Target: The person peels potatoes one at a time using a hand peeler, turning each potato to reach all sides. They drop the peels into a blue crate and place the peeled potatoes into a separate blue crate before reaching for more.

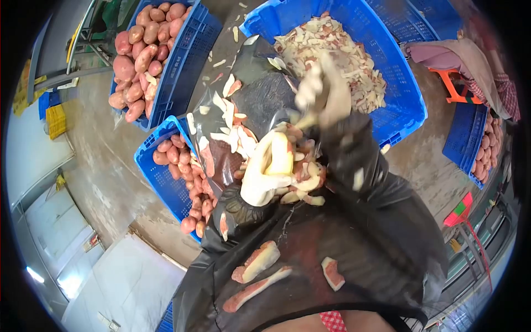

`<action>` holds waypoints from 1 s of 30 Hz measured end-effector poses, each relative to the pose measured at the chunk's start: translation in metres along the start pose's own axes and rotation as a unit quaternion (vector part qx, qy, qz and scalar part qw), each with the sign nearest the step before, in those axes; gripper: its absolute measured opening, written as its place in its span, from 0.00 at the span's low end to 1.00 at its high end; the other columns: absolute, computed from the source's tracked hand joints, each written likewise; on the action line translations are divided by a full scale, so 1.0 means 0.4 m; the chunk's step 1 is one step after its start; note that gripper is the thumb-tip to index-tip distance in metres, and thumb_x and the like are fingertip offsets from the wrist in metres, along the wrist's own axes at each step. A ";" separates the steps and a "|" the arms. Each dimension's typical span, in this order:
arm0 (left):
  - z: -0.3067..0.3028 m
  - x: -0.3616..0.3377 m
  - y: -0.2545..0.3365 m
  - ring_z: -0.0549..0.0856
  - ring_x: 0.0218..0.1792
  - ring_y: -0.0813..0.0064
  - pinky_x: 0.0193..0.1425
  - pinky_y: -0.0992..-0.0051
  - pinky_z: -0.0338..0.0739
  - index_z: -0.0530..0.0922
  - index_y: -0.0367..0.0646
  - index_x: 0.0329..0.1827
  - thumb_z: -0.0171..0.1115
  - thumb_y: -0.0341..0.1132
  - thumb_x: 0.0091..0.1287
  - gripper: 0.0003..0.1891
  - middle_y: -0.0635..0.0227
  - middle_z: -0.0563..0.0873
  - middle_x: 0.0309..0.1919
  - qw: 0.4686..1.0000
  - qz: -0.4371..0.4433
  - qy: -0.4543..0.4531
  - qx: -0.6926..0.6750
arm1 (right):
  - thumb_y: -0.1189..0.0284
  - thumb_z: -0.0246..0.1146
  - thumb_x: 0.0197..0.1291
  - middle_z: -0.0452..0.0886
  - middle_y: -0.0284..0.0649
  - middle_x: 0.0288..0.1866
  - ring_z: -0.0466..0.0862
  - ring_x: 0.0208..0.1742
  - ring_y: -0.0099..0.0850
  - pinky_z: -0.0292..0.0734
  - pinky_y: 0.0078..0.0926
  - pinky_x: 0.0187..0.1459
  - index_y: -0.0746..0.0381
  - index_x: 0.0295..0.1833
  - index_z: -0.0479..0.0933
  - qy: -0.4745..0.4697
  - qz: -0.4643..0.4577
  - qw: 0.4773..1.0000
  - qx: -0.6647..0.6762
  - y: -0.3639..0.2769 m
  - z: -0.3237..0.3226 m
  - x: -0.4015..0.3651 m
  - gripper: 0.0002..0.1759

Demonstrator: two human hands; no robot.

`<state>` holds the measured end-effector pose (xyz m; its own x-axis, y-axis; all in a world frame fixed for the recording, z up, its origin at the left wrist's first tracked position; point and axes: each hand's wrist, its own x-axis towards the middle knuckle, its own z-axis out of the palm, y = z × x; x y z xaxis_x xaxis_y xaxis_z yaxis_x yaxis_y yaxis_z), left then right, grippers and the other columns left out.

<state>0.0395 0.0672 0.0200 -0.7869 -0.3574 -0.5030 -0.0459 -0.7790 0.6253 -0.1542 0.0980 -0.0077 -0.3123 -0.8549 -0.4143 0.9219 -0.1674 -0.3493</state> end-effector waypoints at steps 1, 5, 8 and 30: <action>0.003 -0.013 -0.006 0.77 0.44 0.72 0.42 0.75 0.77 0.55 0.35 0.67 0.67 0.21 0.36 0.48 0.59 0.72 0.51 0.999 -0.015 0.015 -0.043 | 0.54 0.53 0.64 0.64 0.28 0.15 0.67 0.16 0.26 0.66 0.29 0.20 0.54 0.31 0.66 -0.067 -0.107 0.982 -0.141 0.054 0.031 -0.030 0.16; -0.046 -0.025 -0.036 0.79 0.41 0.68 0.44 0.74 0.75 0.56 0.37 0.67 0.57 0.25 0.43 0.41 0.58 0.74 0.48 0.993 0.020 -0.072 -0.091 | 0.53 0.56 0.62 0.61 0.27 0.16 0.67 0.18 0.26 0.65 0.28 0.21 0.57 0.30 0.66 0.145 -0.104 0.984 -0.002 0.061 -0.057 0.079 0.19; -0.016 -0.023 -0.029 0.79 0.40 0.70 0.47 0.72 0.75 0.60 0.38 0.65 0.60 0.24 0.44 0.39 0.60 0.75 0.48 0.982 0.017 0.028 -0.184 | 0.51 0.54 0.62 0.67 0.29 0.16 0.70 0.18 0.27 0.67 0.29 0.22 0.55 0.29 0.67 -0.010 -0.019 0.987 0.161 0.066 0.001 0.000 0.19; -0.048 -0.014 -0.044 0.79 0.37 0.68 0.42 0.73 0.74 0.66 0.35 0.59 0.62 0.30 0.48 0.31 0.58 0.78 0.41 0.993 0.044 0.063 -0.095 | 0.54 0.54 0.64 0.66 0.30 0.16 0.72 0.17 0.29 0.67 0.28 0.20 0.56 0.32 0.67 0.030 -0.095 0.990 0.100 0.033 -0.035 0.039 0.17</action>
<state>0.0565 0.0730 0.0000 -0.6986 -0.4806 -0.5300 0.1453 -0.8206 0.5527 -0.1502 0.0891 -0.0306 -0.4927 -0.7689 -0.4075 0.8698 -0.4219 -0.2558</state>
